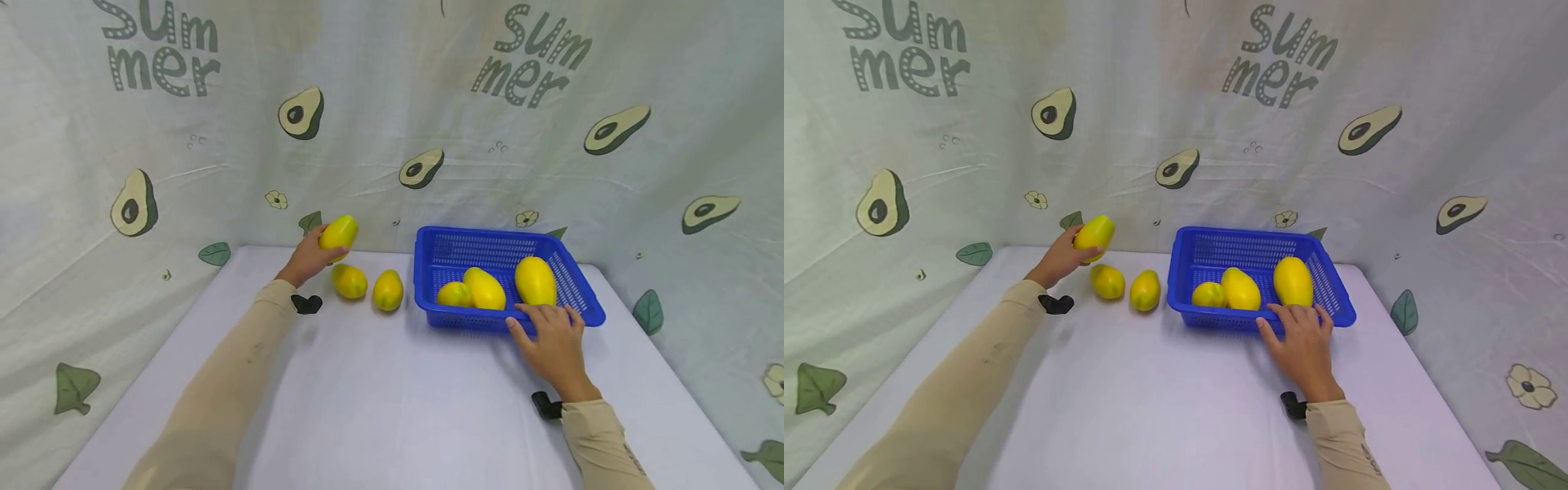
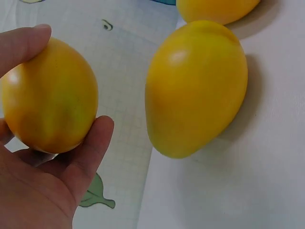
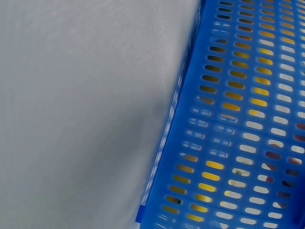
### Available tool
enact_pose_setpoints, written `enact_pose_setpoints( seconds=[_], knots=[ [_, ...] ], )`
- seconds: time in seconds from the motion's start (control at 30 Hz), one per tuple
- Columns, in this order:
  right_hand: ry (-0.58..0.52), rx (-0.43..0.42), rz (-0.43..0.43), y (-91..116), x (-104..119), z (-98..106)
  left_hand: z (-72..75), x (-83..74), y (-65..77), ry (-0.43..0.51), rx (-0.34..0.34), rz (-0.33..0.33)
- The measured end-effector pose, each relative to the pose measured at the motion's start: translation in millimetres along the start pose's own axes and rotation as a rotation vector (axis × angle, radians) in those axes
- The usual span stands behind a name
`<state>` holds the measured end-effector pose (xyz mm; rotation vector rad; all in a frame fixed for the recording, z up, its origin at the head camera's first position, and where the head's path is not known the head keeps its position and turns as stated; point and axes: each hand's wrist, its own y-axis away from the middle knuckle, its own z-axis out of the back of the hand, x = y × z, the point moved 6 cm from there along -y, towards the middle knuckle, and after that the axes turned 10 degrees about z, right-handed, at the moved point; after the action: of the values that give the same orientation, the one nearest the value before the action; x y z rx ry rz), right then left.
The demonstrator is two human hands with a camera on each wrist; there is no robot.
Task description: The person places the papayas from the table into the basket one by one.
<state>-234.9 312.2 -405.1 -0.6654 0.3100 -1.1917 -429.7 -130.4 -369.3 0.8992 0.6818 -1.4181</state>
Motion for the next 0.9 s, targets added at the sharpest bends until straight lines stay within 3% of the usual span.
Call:
enact_pose_setpoints(
  seconds=[0.3,0.57,0.9],
  knots=[
    [0.000,-0.006,0.005,1.3,-3.6,-0.5,-13.5,-12.2,0.9,0.034,0.065,-0.019],
    [-0.011,-0.024,0.019,4.0,-0.3,-3.0,-26.6,-26.4,8.0,0.078,0.150,-0.080],
    [-0.014,-0.036,0.029,1.3,0.7,4.0,-45.8,-56.1,13.0,-0.003,0.175,-0.123]
  ],
)
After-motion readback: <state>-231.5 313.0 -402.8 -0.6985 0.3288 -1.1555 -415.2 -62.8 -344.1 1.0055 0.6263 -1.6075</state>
